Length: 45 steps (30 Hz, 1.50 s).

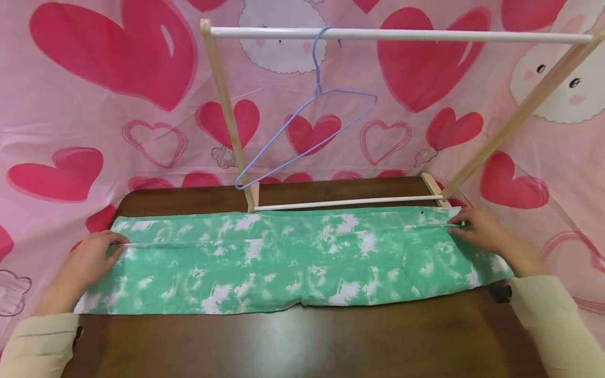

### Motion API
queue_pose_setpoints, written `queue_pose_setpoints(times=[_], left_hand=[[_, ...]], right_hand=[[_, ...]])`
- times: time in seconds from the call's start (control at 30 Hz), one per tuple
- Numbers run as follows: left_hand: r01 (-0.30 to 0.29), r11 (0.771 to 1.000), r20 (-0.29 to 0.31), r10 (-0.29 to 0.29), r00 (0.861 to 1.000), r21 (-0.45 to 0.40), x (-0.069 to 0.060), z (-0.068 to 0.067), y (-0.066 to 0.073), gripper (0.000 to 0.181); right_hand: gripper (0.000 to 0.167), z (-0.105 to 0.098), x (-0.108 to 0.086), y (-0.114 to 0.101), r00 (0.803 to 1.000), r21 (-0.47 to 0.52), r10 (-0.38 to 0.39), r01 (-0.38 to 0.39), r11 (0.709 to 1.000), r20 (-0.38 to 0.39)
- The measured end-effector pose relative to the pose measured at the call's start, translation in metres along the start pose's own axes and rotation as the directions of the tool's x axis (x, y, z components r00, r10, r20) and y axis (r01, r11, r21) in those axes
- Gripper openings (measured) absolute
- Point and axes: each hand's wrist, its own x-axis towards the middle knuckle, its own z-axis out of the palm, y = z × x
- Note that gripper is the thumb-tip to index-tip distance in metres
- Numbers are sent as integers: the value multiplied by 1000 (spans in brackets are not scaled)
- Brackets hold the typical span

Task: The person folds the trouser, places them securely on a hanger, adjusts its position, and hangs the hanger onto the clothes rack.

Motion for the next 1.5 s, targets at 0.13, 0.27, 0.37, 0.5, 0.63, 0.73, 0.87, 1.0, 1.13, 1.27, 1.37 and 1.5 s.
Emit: queue_pose_setpoints(times=[0.13, 0.27, 0.37, 0.5, 0.63, 0.73, 0.87, 1.0, 1.13, 1.27, 1.37, 1.5], left_hand=[[71, 997, 122, -69, 990, -10, 3, 7, 1, 30], [59, 997, 183, -50, 982, -45, 6, 17, 2, 34], [14, 997, 172, 0, 985, -79, 7, 26, 5, 36], [19, 996, 179, -2, 984, -91, 8, 37, 11, 38], [45, 996, 188, -29, 982, -80, 9, 39, 16, 35], [55, 995, 169, -41, 985, -79, 9, 37, 16, 30], [38, 995, 113, -27, 993, -95, 9, 31, 15, 26], [-1, 994, 38, 5, 999, -106, 9, 22, 15, 23], [14, 994, -36, -18, 999, -108, 10, 12, 16, 23], [58, 992, -51, -64, 997, -115, 15, 11, 18, 26], [87, 991, -18, -89, 996, -106, 19, 18, 18, 25], [96, 993, 59, -92, 994, -74, 21, 26, 12, 24]], right_hand=[[17, 13, 3, 1, 997, -41, 19, -15, 999, 81], [26, 18, 1, 3, 976, -28, 80, -76, 997, 203], [35, 18, -1, 8, 943, -11, 148, -152, 988, 298], [36, 19, -3, 14, 903, -29, 222, -228, 973, 367], [27, 19, -6, 17, 897, -58, 273, -270, 961, 347], [24, 16, -8, 18, 893, -66, 324, -320, 945, 312], [22, 9, -10, 21, 933, -28, 298, -298, 954, 202], [22, 1, -12, 21, 968, 4, 236, -237, 971, 78], [25, -7, -13, 20, 972, 15, 233, -232, 973, -29], [26, -8, -10, 21, 968, -19, 210, -214, 977, -136], [29, -3, -8, 22, 967, -41, 221, -228, 973, -130], [29, 8, -5, 24, 977, -65, 203, -207, 976, -66]])
